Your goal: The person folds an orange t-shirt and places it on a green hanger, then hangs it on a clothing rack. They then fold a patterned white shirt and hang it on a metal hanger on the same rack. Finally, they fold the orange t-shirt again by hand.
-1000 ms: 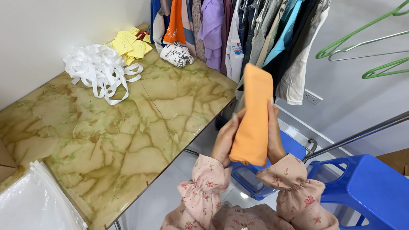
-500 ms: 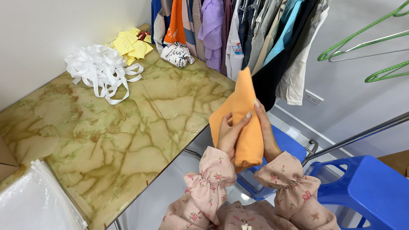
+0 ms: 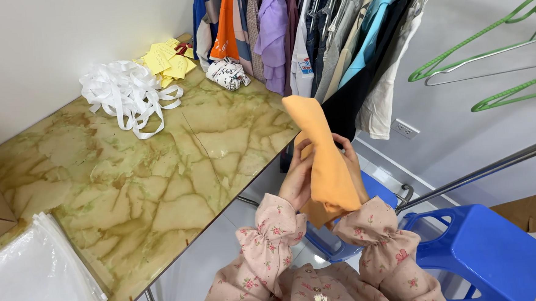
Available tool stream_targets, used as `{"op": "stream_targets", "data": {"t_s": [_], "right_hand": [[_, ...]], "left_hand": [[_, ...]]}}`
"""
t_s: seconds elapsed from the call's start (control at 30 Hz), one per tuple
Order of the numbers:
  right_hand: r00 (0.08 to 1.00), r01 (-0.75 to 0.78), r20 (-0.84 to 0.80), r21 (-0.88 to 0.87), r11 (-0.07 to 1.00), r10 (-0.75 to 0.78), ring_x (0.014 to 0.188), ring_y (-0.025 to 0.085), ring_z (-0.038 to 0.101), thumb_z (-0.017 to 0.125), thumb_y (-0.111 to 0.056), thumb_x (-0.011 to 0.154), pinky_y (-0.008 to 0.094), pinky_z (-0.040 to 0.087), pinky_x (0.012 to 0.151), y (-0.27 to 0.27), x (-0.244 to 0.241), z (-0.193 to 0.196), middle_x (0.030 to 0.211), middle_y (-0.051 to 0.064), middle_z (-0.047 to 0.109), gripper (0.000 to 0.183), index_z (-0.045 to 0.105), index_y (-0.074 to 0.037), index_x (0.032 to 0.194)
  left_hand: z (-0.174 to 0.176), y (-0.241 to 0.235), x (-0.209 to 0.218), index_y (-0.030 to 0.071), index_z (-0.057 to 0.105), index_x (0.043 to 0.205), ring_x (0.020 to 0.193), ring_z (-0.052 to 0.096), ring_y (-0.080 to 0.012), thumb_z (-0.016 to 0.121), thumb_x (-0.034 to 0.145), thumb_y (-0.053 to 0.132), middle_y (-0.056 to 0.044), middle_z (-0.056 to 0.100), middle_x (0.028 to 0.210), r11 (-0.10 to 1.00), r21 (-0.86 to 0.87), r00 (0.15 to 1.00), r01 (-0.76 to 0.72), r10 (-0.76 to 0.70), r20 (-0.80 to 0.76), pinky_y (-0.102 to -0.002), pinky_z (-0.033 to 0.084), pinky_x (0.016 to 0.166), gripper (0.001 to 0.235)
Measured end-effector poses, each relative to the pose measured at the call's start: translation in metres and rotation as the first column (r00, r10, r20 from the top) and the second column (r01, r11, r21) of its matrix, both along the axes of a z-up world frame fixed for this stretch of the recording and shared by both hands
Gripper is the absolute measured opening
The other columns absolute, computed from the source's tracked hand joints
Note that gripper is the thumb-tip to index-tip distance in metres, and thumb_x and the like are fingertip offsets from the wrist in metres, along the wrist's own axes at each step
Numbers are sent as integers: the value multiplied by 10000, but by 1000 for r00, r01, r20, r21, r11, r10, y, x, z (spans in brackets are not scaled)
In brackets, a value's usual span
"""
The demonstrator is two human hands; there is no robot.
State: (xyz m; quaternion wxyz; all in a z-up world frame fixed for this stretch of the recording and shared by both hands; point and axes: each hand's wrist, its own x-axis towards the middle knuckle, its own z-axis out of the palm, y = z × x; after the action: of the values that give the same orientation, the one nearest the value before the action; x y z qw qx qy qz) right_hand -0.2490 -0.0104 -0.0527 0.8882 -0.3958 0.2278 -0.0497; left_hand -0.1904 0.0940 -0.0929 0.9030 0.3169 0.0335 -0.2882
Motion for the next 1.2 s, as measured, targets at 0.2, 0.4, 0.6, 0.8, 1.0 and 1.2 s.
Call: {"op": "stream_targets", "data": {"t_s": [0.2, 0.4, 0.6, 0.8, 1.0, 1.2], "right_hand": [[1000, -18, 6, 113, 993, 18, 1014, 316, 680, 626, -496, 951, 432, 545, 942, 8, 19, -2, 1179, 184, 687, 566, 632, -39, 1285], [999, 50, -19, 151, 987, -48, 979, 334, 695, 693, -376, 912, 458, 544, 914, 26, 18, 44, 1195, 215, 694, 493, 644, -66, 1291], [999, 44, -1, 95, 994, -44, 1036, 319, 687, 623, -439, 936, 470, 533, 975, 13, 23, 44, 1248, 172, 679, 532, 619, -91, 1339], [1000, -26, 19, 44, 999, 25, 1108, 316, 663, 587, -519, 918, 474, 527, 993, 12, 26, 37, 1319, 181, 643, 637, 588, -86, 1384], [995, -99, 21, -9, 995, 99, 1179, 312, 639, 551, -600, 899, 477, 521, 1010, 11, 24, 21, 1391, 191, 606, 743, 557, -80, 1429], [800, -308, 393, -382, 871, 455, 1389, 285, 467, 745, -306, 830, 457, 516, 1018, -14, 21, -5, 1637, 112, 328, 969, 207, -220, 1631]], "left_hand": [[32, 2, 11, 60, 256, 1562, 1228, 605, -358, 926, 745, 361, -260, 508, 1390, 958, 286, 996, 0, 25, -82, -503, 547, 976, 1099], [7, 17, 24, 191, 525, 1463, 1262, 610, -351, 548, 1003, 554, -192, 585, 1415, 996, -49, 992, -77, 71, -102, -495, 524, 1024, 586], [-28, -1, 22, 83, 427, 1515, 1132, 686, -244, 624, 884, -84, -110, 596, 1352, 982, -184, 987, -51, 78, 141, -409, 597, 951, 682], [73, 1, -10, 241, 361, 1563, 1367, 388, -327, 804, 850, 358, -191, 297, 1523, 969, 235, 980, -73, 25, 199, -442, 388, 1141, 848], [52, -3, -11, 170, 391, 1532, 1255, 580, -334, 907, 748, 258, -269, 464, 1469, 946, 298, 989, -126, 96, 115, -401, 573, 939, 942], [19, 13, 16, 170, 425, 1426, 1219, 603, -299, 799, 849, 83, -270, 497, 1465, 878, 268, 915, -397, 355, 194, -406, 561, 980, 693]]}}
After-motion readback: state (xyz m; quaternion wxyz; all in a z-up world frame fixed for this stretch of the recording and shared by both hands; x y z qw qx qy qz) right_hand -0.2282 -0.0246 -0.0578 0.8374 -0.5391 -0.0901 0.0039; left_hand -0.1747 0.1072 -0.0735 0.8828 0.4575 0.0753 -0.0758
